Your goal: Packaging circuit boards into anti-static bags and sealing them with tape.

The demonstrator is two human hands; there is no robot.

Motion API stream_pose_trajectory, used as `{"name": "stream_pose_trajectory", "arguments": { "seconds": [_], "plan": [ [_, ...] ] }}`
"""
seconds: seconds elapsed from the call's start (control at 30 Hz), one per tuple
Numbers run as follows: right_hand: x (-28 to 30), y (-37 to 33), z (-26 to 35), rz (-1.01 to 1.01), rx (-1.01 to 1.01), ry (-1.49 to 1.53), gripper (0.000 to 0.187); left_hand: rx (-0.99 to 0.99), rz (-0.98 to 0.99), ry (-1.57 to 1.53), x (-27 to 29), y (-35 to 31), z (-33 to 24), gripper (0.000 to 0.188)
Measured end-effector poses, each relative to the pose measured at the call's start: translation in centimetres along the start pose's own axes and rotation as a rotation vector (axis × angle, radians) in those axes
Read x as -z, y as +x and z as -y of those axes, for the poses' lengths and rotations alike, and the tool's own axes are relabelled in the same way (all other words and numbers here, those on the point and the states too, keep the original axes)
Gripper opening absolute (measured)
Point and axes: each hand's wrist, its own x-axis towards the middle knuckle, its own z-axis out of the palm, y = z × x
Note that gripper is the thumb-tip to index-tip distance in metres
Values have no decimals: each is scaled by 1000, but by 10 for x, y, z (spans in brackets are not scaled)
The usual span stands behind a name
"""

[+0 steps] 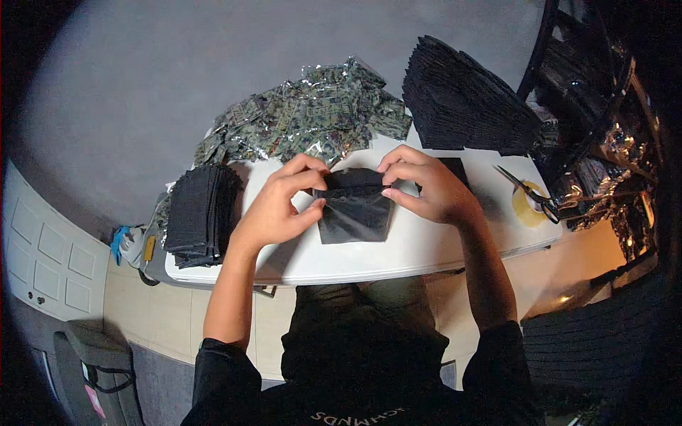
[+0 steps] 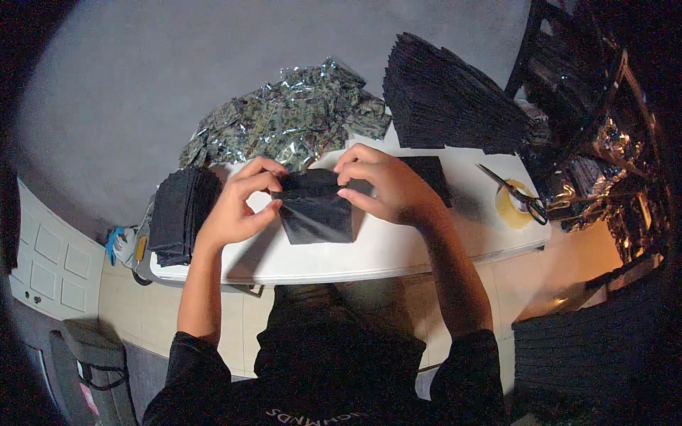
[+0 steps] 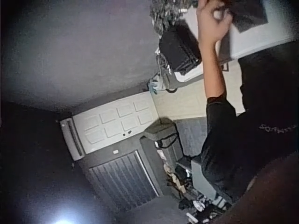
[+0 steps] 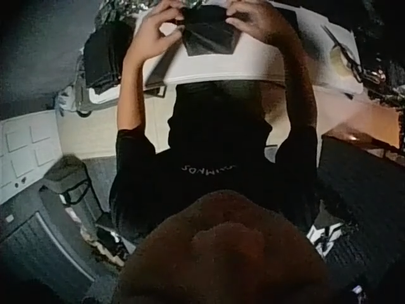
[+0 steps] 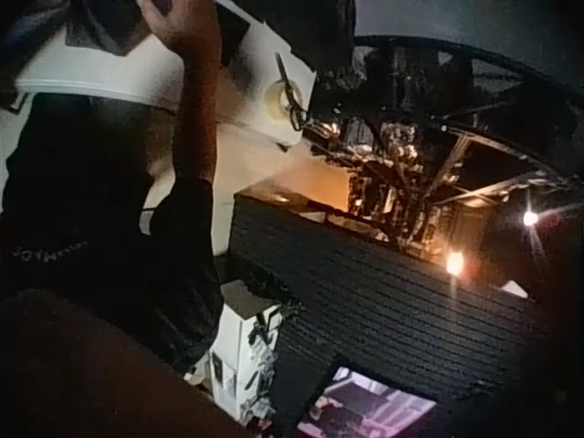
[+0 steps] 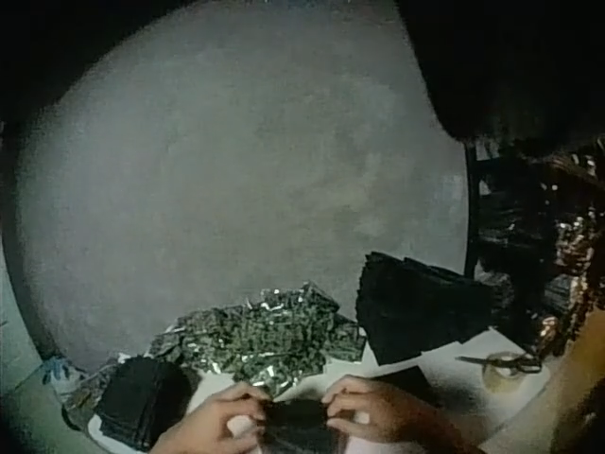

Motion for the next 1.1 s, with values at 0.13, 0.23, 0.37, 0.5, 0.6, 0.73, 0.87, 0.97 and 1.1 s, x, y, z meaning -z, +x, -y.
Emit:
{"name": "stream_pose_trajectory", "arguments": {
  "seconds": [0.13,0.23,0.37,0.5,0.6,0.73,0.87,0.97,1.1],
  "plan": [
    [-5,0,0,-18,0,42,15,103,28,-62,-4,-3,-2,17],
    [-12,-1,3,12,-268,295,14,177,-3,-170,-2,-4,4,16],
    [-51,-2,-27,-92,-362,492,19,233,-78,-297,-15,-2,23,15],
    [-128,-22,-58,-564,-406,534,42,294,-286,-253,-59,-6,49,11],
    [-161,-38,-43,-470,-653,568,56,419,-425,-347,-81,-18,66,9],
    [-156,-33,-22,-427,-713,239,30,466,-637,-425,-96,-19,72,12],
    [-164,-35,-21,-523,-716,44,29,481,-844,-562,-125,-21,75,33],
    [-159,-32,-15,-669,-635,75,26,613,-725,-629,-149,-34,51,41],
    [-159,-27,-5,-726,-546,77,22,529,-720,-370,-161,-41,41,27]
  ]
}}
